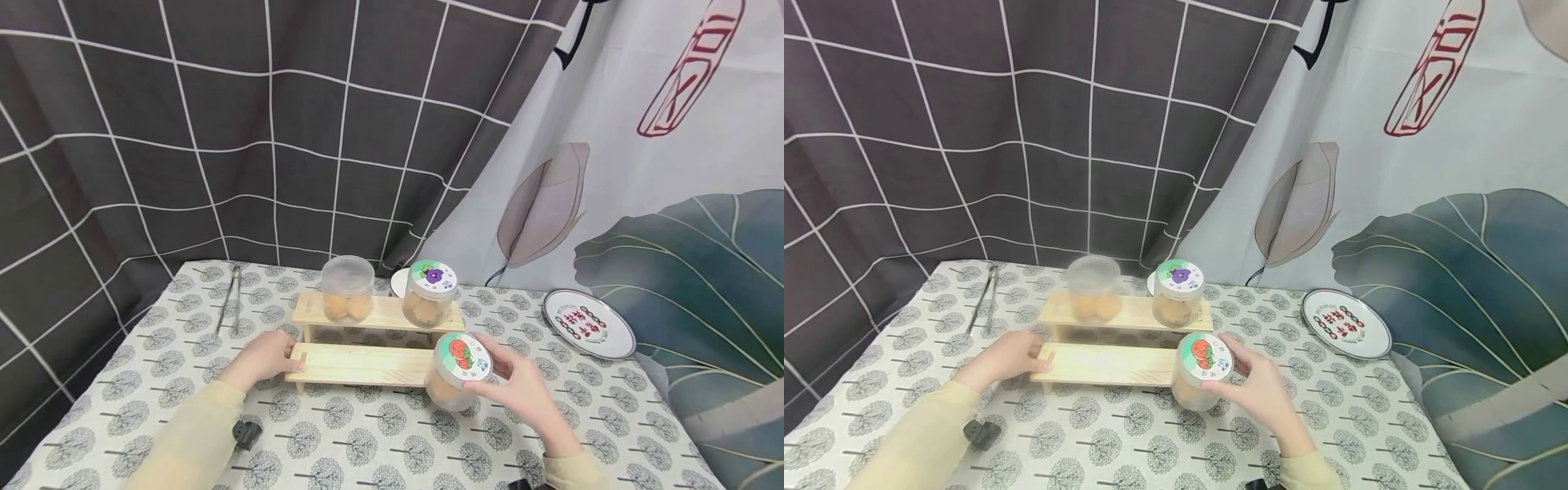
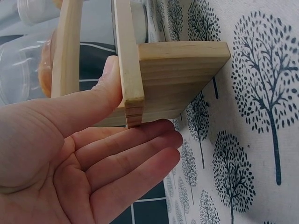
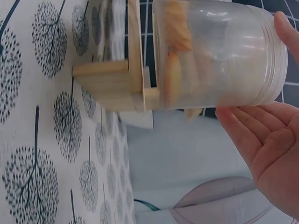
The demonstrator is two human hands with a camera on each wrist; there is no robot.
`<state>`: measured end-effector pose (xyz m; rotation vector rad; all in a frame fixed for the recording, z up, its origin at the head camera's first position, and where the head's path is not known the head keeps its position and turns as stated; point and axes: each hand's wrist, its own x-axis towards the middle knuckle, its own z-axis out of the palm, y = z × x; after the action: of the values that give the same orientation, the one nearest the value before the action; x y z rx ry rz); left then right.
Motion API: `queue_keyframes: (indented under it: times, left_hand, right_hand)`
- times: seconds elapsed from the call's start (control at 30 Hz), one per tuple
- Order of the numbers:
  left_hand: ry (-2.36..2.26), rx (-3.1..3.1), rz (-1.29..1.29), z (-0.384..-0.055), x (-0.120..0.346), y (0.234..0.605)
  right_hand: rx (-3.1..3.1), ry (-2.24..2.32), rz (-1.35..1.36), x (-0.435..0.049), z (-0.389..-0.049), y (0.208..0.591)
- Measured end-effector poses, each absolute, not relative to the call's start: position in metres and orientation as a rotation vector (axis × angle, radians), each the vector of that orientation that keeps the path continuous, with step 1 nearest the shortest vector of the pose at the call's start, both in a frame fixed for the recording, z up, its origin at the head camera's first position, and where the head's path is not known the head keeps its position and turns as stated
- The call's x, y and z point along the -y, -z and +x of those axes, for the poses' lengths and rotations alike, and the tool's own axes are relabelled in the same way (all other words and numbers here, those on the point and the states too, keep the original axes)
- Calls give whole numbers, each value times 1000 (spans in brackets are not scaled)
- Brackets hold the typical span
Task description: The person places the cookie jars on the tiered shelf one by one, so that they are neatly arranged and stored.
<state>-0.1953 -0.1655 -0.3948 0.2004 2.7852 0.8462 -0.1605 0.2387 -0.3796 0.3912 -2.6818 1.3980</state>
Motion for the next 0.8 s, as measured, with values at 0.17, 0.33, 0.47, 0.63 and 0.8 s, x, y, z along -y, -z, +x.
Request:
queue_keyframes:
  times: [0.17, 0.33, 0.47, 0.63, 0.8]
  left_hand:
    - [-849, -2788, 202, -195, 165, 394]
    - [-848, -2785, 198, -194, 166, 393]
    - [-844, -2786, 197, -194, 166, 393]
    - [-838, -2793, 192, -195, 166, 393]
    - [-826, -2792, 194, -195, 165, 393]
  right_hand:
    - [2672, -1418, 452, -228, -163, 379]
    - [2656, -1447, 496, -218, -167, 378]
    - [2659, -1458, 512, -209, -169, 377]
    - [2671, -1467, 534, -198, -172, 375]
    - [2671, -1499, 577, -187, -175, 374]
